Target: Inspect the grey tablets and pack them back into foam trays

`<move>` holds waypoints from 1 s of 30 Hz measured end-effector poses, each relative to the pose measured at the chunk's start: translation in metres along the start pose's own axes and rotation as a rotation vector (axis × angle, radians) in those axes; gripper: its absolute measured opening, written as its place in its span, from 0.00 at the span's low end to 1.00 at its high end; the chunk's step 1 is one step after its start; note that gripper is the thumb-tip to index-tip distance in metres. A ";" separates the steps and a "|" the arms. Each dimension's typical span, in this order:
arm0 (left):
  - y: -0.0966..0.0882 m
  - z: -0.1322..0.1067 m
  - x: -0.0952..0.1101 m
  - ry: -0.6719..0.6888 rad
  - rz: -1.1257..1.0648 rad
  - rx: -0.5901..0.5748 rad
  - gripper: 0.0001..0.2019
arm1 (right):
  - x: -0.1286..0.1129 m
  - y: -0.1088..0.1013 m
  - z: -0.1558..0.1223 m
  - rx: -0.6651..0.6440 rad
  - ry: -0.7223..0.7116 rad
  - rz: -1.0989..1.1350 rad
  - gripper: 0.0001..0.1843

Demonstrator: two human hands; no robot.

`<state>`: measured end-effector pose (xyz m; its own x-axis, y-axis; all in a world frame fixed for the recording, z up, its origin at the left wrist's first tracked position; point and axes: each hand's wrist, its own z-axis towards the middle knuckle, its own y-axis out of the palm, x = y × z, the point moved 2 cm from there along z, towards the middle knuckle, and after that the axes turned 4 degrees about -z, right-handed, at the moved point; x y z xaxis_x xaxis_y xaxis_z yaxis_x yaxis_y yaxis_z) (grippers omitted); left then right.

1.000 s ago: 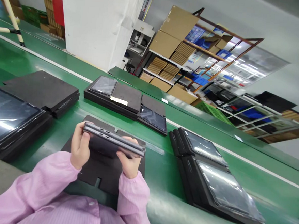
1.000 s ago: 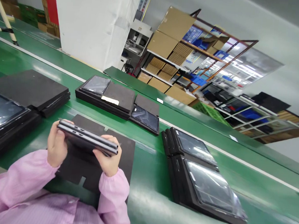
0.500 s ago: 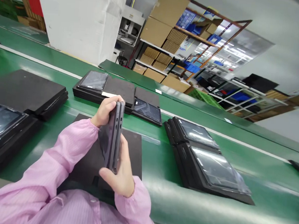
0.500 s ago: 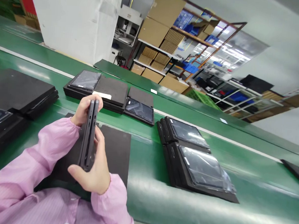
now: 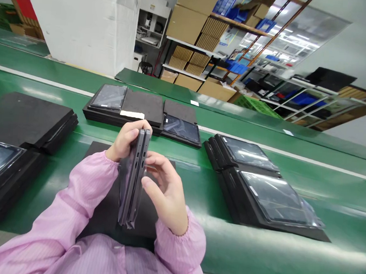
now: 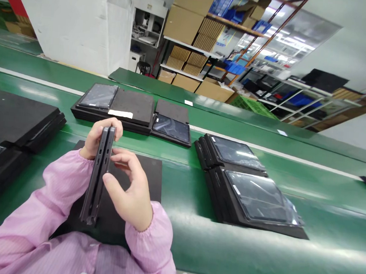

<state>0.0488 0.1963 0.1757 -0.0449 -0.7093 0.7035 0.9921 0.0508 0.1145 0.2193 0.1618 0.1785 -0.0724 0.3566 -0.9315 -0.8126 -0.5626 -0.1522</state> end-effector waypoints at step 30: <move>-0.006 -0.012 -0.014 0.088 0.257 0.345 0.24 | -0.001 0.003 -0.006 -0.060 -0.009 -0.115 0.28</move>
<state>0.0452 0.1979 0.1570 0.2229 -0.6994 0.6791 0.8718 0.4547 0.1821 0.2201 0.1551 0.1767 0.0136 0.4275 -0.9039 -0.7797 -0.5615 -0.2772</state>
